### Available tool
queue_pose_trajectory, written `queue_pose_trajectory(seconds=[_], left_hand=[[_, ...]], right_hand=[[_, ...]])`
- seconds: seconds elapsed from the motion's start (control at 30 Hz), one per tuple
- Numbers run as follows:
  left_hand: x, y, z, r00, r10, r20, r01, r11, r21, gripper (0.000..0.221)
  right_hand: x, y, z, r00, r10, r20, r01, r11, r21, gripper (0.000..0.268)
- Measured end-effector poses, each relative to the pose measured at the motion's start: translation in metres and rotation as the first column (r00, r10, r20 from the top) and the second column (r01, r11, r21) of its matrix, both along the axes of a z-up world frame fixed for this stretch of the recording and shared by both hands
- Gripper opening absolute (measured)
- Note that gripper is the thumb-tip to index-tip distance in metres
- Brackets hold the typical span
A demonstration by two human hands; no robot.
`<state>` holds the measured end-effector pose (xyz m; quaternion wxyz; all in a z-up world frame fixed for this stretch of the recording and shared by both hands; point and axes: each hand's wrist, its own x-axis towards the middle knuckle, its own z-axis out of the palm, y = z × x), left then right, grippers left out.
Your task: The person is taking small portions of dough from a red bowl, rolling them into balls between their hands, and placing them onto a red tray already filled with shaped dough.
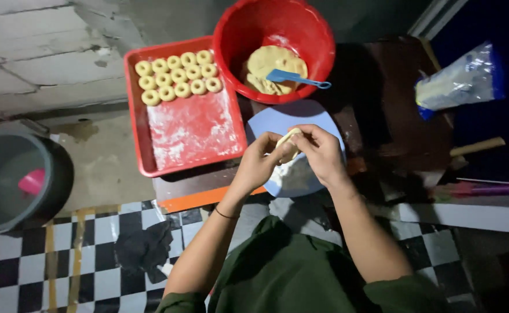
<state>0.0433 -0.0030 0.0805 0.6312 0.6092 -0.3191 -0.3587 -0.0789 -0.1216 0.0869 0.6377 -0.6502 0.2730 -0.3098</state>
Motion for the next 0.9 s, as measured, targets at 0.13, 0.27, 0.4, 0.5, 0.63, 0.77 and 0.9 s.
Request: queue_pose_trajectory(seconds=[0.13,0.27,0.4,0.5,0.63,0.77,0.9], left_hand=[[-0.026,-0.008,-0.002,0.996,0.074,0.046,-0.072,0.997,-0.039,0.026],[-0.047,-0.019,0.004,0.971,0.239,0.026,-0.235,0.966,-0.106,0.021],[-0.07,-0.028,0.0,0.954,0.298,-0.017,-0.298,0.946,-0.127,0.018],[-0.079,-0.029,0.0,0.952,0.296,0.083,-0.291,0.954,-0.07,0.017],[-0.073,-0.029,-0.01,0.985,0.144,0.096,-0.149,0.988,0.042,0.033],[-0.058,-0.033,-0.02,0.978,0.107,-0.177,-0.104,0.994,0.026,0.04],[-0.065,-0.042,-0.032,0.986,0.157,-0.063,-0.155,0.987,0.037,0.045]], right_hand=[[-0.031,0.002,-0.001,0.998,-0.009,-0.057,0.003,0.996,-0.094,0.03],[-0.058,-0.012,-0.013,0.987,0.127,-0.102,-0.137,0.985,-0.102,0.025],[-0.061,-0.023,-0.013,0.992,0.107,-0.069,-0.11,0.993,-0.043,0.013],[-0.048,-0.022,-0.014,0.999,-0.014,0.043,0.004,0.974,0.226,0.011],[-0.037,-0.022,-0.038,0.984,-0.18,0.001,0.18,0.983,0.029,0.015],[-0.03,-0.007,-0.03,0.936,-0.301,-0.182,0.215,0.899,-0.38,0.021],[-0.03,0.008,-0.03,0.95,-0.291,-0.109,0.229,0.893,-0.387,0.015]])
